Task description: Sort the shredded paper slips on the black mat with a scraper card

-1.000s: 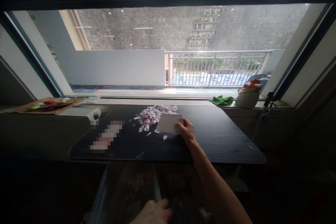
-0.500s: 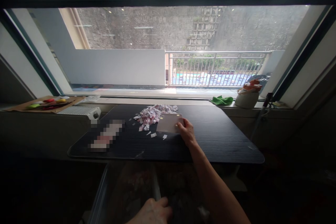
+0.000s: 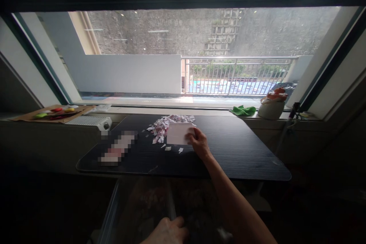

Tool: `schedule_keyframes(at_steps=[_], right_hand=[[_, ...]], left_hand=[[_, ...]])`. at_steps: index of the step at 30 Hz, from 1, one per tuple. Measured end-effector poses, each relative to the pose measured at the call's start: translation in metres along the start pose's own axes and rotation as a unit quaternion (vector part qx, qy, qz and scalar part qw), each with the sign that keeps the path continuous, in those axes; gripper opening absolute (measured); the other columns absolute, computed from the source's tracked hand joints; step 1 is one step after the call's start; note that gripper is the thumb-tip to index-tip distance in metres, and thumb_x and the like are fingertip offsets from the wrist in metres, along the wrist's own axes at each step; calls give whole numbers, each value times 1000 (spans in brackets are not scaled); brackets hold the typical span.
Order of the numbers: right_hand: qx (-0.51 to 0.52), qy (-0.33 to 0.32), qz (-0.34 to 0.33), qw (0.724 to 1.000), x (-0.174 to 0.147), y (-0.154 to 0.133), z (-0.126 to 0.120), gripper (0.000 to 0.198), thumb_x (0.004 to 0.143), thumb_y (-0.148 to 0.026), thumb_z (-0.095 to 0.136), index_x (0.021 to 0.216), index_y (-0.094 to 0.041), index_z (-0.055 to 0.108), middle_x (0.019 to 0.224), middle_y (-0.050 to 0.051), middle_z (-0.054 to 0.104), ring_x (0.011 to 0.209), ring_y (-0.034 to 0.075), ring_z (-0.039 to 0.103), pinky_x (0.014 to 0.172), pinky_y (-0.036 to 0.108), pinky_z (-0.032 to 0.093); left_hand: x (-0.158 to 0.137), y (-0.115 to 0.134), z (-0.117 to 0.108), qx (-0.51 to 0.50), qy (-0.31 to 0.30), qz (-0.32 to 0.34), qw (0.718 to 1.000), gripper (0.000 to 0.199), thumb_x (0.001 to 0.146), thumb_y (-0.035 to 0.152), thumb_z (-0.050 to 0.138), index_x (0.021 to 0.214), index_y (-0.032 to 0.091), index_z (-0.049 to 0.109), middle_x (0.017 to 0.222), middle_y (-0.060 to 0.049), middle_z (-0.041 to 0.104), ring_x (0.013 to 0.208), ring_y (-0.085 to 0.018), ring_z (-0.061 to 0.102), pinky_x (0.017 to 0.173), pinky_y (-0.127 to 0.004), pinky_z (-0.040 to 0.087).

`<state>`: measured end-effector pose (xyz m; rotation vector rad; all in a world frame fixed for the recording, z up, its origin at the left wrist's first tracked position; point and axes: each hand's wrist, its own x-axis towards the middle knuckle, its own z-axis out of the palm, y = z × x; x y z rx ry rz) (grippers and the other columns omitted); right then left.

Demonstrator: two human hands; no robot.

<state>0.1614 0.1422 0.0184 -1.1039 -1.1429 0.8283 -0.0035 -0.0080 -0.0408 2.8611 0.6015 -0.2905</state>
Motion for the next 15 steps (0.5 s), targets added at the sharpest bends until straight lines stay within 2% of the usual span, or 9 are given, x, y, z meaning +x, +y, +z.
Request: schedule_keyframes(at_steps=[3,6,10,15], right_hand=[[3,-33,10,999,3,-1,8,42,62,-37,65,101,-18,63,81,3,69,71,19,64,60,33,55],[-48,-37,26,998,2,-8,-1,38,63,-33,61,97,-16,64,80,3,68,69,18,63,59,30,53],[-147,28,48,988,-7,-25,-33,33,63,-29,59,92,-15,66,82,5,68,71,19,62,58,28,51],[-142,63,41,987,-12,-37,-55,31,64,-29,60,91,-15,65,81,5,69,72,19,63,60,30,52]], left_hand=[[1,1,-4,-4,-15,-10,1000,13,76,17,66,64,16,65,62,-1,57,54,-11,32,42,-24,16],[0,2,-6,-19,-1,-22,1000,12,78,16,65,66,15,65,65,-1,60,55,-10,36,42,-24,16],[-3,2,-3,-26,46,6,999,14,79,17,64,65,14,63,65,-1,60,59,-11,41,42,-23,16],[-3,1,1,-6,35,27,999,21,77,23,66,58,15,59,61,-1,57,62,-13,44,42,-24,15]])
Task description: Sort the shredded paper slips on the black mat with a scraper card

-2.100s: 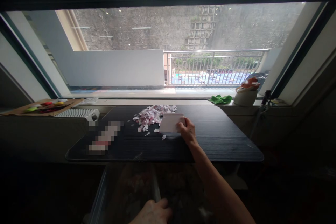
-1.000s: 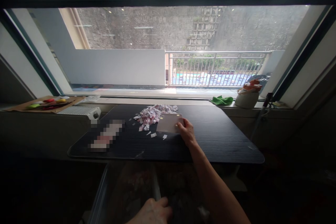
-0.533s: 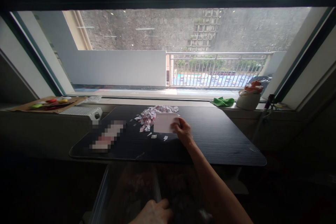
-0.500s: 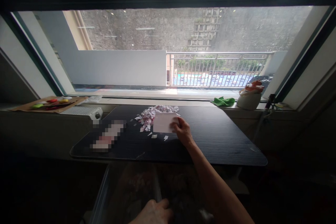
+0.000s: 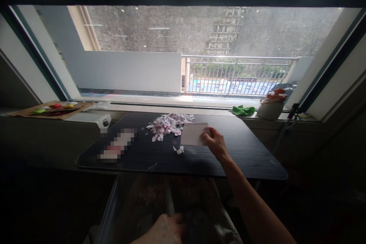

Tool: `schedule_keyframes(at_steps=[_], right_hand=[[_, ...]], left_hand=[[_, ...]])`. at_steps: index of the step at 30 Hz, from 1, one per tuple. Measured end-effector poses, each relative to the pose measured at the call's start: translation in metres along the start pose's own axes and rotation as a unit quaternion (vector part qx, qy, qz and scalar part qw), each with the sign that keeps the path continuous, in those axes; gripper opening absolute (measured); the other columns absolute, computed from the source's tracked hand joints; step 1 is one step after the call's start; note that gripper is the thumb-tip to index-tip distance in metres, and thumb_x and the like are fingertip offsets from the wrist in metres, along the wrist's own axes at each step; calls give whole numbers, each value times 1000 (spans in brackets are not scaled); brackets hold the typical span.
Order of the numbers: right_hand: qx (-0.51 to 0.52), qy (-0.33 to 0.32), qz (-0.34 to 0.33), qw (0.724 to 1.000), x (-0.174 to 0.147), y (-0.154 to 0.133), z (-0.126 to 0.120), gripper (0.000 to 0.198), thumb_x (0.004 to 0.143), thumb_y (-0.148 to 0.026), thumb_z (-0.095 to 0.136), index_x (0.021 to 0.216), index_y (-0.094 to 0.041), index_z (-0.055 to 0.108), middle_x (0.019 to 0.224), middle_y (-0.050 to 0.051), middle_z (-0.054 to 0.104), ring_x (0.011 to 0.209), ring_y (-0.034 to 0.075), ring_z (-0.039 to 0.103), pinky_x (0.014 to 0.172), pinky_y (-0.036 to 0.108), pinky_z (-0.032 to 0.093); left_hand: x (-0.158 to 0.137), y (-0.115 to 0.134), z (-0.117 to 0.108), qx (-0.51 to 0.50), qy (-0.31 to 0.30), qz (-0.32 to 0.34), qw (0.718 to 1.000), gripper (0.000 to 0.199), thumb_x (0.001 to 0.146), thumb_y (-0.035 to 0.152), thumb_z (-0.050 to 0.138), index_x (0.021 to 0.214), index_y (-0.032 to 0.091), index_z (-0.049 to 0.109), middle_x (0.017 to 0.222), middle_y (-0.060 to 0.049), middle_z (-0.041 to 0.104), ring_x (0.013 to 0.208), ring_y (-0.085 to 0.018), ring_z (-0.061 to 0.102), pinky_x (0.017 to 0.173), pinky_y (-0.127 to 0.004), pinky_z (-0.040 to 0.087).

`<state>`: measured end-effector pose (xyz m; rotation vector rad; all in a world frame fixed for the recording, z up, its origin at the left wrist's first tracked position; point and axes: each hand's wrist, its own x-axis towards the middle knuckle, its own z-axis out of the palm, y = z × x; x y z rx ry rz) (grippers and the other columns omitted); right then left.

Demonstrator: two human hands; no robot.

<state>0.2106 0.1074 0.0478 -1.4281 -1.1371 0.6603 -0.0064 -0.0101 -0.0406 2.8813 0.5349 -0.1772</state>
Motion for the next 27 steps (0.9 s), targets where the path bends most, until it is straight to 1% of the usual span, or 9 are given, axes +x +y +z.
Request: schedule_keyframes(at_steps=[4,6,8,12,15,18,22,24,27], right_hand=[[-12,-15,25,999,-1,5,-5,26,61,-26,61,84,-16,66,76,3,68,68,18,62,58,28,51],[5,-45,43,998,-2,7,-9,25,60,-26,62,83,-16,66,75,3,68,66,17,63,58,28,50],[36,-74,40,996,-1,9,-8,25,60,-26,64,83,-17,65,78,2,69,68,17,63,61,27,51],[86,-97,23,991,3,14,7,26,59,-26,67,84,-18,62,81,1,69,73,17,65,68,29,52],[71,-103,32,992,5,17,16,25,58,-24,66,82,-18,61,78,1,69,71,17,65,67,30,51],[23,-117,40,992,0,14,7,21,57,-24,66,76,-17,63,72,0,68,66,16,62,60,27,49],[13,-184,69,980,-11,4,-18,22,54,-25,68,74,-16,65,69,0,68,63,15,60,55,25,46],[29,-176,75,981,-14,1,-26,23,53,-26,68,74,-17,66,71,1,69,65,16,62,56,25,47],[35,-111,80,990,-15,2,-29,21,52,-25,69,71,-18,66,70,1,70,64,17,63,56,26,49]], left_hand=[[-2,-1,0,5,20,-12,1000,24,80,23,62,59,13,57,61,-1,56,57,-11,39,42,-24,15],[-3,-1,-2,3,20,-8,1000,23,81,24,62,60,14,58,61,-1,56,57,-11,39,43,-23,16],[-4,0,-6,1,11,-1,1000,24,80,27,63,60,14,60,60,-2,56,59,-12,41,43,-23,16],[-5,1,-12,6,-25,-11,1000,22,80,29,64,62,16,63,65,-3,60,64,-14,46,44,-23,15],[-5,0,-13,2,-45,-34,998,23,81,32,62,64,17,65,73,-5,63,69,-15,47,44,-23,15],[-8,-4,-13,-9,-23,-41,999,21,80,32,64,65,17,66,73,-5,62,69,-15,46,45,-23,16],[-11,-5,-16,-5,-13,-34,999,15,77,28,67,66,18,67,70,-4,58,71,-15,46,46,-23,17],[-13,-5,-18,-6,-11,-40,999,17,78,27,65,65,17,67,71,-4,58,72,-15,46,46,-24,17],[-17,-5,-25,-12,-5,-37,999,18,79,27,65,64,17,66,71,-4,56,73,-15,46,48,-25,18]])
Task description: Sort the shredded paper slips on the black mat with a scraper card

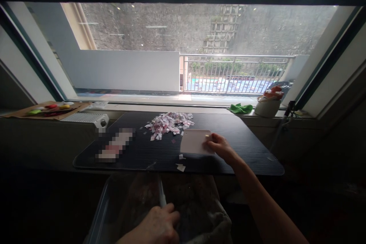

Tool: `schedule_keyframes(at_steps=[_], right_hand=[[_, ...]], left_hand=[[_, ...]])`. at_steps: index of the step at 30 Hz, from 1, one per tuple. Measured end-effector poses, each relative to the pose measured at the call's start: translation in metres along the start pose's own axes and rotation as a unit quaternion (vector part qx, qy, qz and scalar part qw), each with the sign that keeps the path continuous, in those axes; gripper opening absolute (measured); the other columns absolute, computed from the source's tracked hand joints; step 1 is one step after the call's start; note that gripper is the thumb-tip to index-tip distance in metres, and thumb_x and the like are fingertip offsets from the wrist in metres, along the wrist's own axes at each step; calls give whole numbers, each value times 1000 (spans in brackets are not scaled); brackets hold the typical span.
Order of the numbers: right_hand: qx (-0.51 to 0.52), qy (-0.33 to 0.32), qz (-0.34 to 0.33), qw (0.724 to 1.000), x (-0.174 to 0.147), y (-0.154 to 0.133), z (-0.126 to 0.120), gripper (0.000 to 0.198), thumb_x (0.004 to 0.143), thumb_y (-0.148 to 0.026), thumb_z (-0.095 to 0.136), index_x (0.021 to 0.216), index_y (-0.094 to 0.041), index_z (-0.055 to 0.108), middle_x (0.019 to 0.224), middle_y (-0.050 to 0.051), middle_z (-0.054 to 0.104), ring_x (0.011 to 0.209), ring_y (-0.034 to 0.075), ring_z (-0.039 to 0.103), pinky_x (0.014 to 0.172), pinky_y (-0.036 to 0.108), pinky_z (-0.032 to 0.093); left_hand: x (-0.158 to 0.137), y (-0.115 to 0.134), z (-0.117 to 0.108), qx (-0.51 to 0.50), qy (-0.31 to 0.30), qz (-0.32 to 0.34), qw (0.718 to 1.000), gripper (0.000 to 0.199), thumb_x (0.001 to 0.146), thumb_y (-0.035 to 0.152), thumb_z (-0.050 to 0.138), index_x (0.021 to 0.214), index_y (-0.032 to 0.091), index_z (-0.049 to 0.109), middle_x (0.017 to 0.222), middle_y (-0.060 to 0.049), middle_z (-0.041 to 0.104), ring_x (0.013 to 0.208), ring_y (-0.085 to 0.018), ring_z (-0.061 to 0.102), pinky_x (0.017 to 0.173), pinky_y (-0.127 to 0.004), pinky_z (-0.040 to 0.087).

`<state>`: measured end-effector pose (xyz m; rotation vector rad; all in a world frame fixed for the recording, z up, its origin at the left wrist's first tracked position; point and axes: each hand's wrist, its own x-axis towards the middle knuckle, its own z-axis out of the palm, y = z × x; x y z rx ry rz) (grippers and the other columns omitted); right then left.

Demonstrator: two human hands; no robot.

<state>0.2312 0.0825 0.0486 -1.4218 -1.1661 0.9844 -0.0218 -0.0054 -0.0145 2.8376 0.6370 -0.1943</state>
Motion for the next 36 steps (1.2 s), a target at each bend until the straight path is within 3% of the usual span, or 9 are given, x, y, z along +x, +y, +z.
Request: schedule_keyframes(at_steps=[3,9,17,26,36], right_hand=[[-24,31,6,999,-1,5,2,17,53,-23,69,68,-18,66,67,1,70,63,17,63,54,26,49],[-20,-19,30,999,-11,13,7,22,52,-27,71,72,-18,68,72,2,72,66,19,64,58,27,50],[-17,-60,29,998,-28,7,0,25,50,-30,75,70,-17,67,73,3,72,69,20,65,61,29,51],[-1,-3,22,1000,-24,14,-5,25,49,-31,75,68,-17,66,70,3,71,66,19,64,59,29,50],[0,-49,40,998,-33,8,-2,26,50,-30,76,70,-17,66,71,3,71,67,19,63,59,27,48]], left_hand=[[-6,0,-10,-13,3,-9,1000,17,80,25,63,65,17,66,74,-3,55,75,-15,45,50,-27,20],[-12,3,-28,-42,-26,-47,998,19,84,25,58,67,17,64,83,-4,58,84,-18,46,53,-28,19],[-12,0,-21,-32,-8,-33,999,13,81,23,61,71,18,68,82,-5,57,83,-17,45,55,-28,25],[-10,4,-25,-42,-21,-50,998,17,82,22,60,66,18,66,83,-5,59,84,-18,46,55,-27,24],[-12,5,-27,-59,-19,-55,997,13,82,23,60,74,22,70,82,-4,58,82,-18,46,56,-27,25]])
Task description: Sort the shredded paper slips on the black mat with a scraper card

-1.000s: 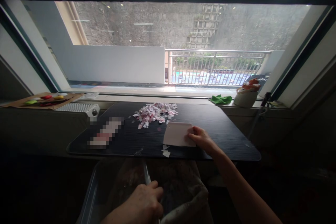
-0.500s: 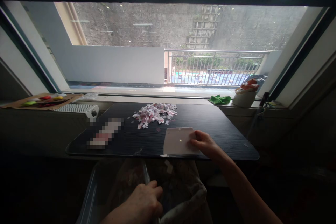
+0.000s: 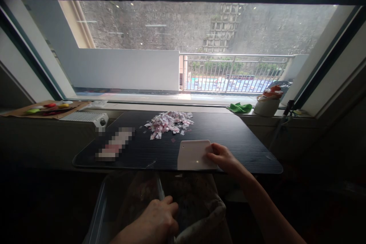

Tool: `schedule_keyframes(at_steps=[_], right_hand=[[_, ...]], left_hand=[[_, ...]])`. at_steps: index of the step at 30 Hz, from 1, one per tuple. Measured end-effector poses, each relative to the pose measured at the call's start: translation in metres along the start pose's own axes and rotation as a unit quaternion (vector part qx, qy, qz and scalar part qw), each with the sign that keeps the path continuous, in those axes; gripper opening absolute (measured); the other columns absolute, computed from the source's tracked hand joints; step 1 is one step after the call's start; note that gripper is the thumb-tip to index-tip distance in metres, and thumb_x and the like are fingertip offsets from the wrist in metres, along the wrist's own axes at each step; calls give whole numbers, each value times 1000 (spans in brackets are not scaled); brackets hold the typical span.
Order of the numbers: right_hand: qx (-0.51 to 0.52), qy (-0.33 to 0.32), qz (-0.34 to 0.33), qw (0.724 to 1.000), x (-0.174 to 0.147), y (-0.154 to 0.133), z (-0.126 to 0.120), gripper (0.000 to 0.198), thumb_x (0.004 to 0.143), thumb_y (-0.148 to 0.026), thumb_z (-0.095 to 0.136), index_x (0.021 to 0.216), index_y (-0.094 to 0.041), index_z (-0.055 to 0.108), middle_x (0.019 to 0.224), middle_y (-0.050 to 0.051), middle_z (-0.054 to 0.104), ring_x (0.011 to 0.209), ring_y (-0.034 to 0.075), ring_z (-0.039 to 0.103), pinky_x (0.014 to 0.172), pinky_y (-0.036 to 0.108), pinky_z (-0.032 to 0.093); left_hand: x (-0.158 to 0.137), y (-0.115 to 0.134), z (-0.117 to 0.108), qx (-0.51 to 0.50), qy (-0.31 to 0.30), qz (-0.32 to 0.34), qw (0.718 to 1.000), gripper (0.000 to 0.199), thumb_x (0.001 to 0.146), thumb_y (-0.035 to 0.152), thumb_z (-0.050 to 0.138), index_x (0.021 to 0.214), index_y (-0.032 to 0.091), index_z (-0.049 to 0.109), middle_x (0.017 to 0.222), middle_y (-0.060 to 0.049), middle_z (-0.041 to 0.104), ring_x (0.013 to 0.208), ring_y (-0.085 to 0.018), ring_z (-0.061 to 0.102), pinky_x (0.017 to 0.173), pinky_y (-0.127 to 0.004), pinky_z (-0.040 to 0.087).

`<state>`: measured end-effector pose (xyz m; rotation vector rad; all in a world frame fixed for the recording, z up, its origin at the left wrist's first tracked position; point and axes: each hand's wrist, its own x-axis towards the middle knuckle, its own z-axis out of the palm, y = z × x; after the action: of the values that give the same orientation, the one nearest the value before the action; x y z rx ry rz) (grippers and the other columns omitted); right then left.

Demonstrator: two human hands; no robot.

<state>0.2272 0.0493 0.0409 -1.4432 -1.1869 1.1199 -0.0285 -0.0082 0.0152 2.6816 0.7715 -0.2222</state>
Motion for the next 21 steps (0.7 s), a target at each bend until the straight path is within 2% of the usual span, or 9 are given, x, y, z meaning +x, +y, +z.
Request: schedule_keyframes(at_steps=[6,10,13,17,19,21], right_hand=[[-8,24,-5,1000,-2,4,-5,28,50,-34,76,70,-17,66,72,3,70,68,20,64,60,29,50],[14,25,-26,999,5,9,0,29,55,-34,73,78,-18,66,77,4,71,72,20,65,64,30,51],[9,75,-62,995,24,6,11,27,59,-32,68,81,-18,65,79,4,71,71,19,65,64,29,51],[-77,164,-95,979,54,2,29,21,61,-27,60,80,-17,62,75,4,69,68,18,63,60,28,49],[-103,175,-91,975,62,3,40,20,61,-26,59,79,-16,61,74,4,68,67,18,63,60,28,49],[-113,159,-86,977,62,6,54,20,61,-27,58,79,-17,60,74,4,68,68,19,62,61,29,49]], left_hand=[[5,0,5,32,0,9,999,12,82,24,61,73,21,69,80,-4,59,82,-18,47,53,-26,22],[17,5,13,69,-30,37,997,14,80,26,63,70,18,68,79,-5,63,78,-18,51,47,-25,18],[27,9,19,96,-28,77,992,15,80,25,63,69,17,67,76,-5,65,74,-17,52,45,-24,16],[39,11,31,112,-28,107,988,9,78,24,66,70,19,69,69,-4,65,69,-16,52,44,-22,18],[43,11,36,113,-34,104,988,8,79,21,64,74,22,71,68,-3,65,68,-16,53,44,-22,20],[46,13,38,104,-7,119,987,9,78,20,64,73,22,71,65,-3,65,66,-16,54,44,-22,22]])
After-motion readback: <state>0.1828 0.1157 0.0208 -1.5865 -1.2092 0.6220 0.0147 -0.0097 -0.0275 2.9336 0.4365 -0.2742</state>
